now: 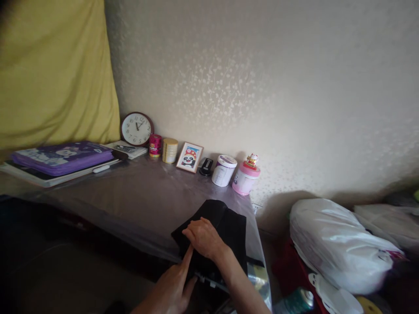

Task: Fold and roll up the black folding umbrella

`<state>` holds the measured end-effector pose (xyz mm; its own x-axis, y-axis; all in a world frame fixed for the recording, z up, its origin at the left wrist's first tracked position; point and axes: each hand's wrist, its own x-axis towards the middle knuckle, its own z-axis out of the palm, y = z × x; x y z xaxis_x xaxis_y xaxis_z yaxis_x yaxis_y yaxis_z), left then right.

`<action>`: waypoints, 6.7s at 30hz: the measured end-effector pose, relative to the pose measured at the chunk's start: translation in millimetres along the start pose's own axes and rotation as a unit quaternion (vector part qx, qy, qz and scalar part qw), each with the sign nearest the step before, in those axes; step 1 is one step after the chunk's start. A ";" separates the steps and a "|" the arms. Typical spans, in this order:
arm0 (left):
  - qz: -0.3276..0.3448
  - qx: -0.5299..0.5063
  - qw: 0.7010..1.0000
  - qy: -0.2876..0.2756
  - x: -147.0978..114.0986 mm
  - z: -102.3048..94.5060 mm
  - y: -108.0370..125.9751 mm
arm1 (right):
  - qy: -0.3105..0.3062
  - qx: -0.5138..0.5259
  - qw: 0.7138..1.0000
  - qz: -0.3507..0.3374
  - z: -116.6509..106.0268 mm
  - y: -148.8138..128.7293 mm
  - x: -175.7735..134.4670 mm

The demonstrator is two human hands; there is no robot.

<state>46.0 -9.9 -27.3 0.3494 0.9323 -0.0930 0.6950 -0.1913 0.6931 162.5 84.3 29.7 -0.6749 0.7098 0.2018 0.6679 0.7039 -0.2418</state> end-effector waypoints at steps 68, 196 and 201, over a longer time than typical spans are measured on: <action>-0.013 -0.053 0.995 0.089 -7.1 -8.5 7.5 | 0.211 0.327 0.859 0.332 7.8 35.9 22.1; -0.024 -0.003 1.000 0.001 -2.5 -15.1 2.1 | 0.273 0.542 0.736 0.300 -14.6 20.8 13.4; -0.015 -0.011 1.000 0.004 -2.3 -14.9 3.1 | 0.267 0.513 0.744 0.334 -4.7 30.3 17.3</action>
<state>38.0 -8.0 -14.3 0.3239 0.9399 -0.1081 0.6911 -0.1571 0.7055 172.6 118.0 30.4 0.1050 0.9944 -0.0070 0.0219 -0.0093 -0.9997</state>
